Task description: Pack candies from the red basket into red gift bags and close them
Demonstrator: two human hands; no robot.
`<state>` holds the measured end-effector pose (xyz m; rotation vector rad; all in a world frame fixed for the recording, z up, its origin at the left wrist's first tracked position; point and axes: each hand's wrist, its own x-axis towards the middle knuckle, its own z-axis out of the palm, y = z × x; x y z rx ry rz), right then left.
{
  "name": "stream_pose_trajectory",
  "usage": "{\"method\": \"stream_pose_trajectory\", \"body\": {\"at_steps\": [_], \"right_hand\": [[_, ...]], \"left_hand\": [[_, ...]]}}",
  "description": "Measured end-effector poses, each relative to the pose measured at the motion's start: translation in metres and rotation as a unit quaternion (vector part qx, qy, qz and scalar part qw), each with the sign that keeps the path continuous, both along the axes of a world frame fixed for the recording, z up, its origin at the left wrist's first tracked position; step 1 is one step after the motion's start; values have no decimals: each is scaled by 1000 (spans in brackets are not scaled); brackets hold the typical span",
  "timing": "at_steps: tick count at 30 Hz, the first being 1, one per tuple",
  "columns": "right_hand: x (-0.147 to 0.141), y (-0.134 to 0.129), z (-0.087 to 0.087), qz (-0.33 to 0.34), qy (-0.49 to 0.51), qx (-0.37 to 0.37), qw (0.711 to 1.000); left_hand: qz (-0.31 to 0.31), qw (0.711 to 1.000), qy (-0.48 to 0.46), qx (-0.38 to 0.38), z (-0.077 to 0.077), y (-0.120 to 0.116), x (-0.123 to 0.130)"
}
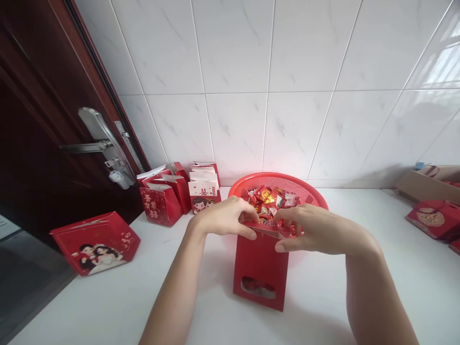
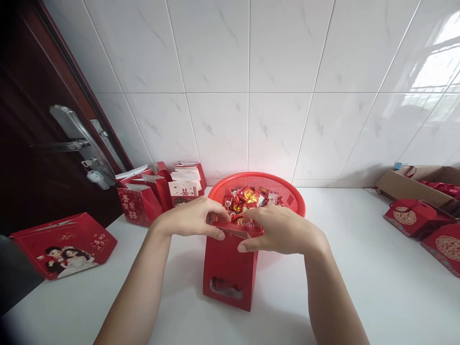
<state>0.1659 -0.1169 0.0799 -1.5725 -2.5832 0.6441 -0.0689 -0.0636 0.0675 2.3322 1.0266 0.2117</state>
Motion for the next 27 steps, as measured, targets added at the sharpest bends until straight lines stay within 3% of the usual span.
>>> {"method": "stream_pose_trajectory", "body": {"at_steps": [7,11,15,20,27], "right_hand": [[14,5,4,-7,107,0,994],[17,7,5,1,231,-25,973],[10,11,5,-8,383,19,924],[0,18,0,-29,485,45,873],[-4,18,0,-50,558,91,823]], "left_hand": [[3,974,-216,62,3,-5,-6],[66,927,-341,142,9,-7,-13],[123,873,-440,171,11,-8,-11],[180,851,-475,137,5,-5,-1],[167,841,-489,159,4,-2,4]]}}
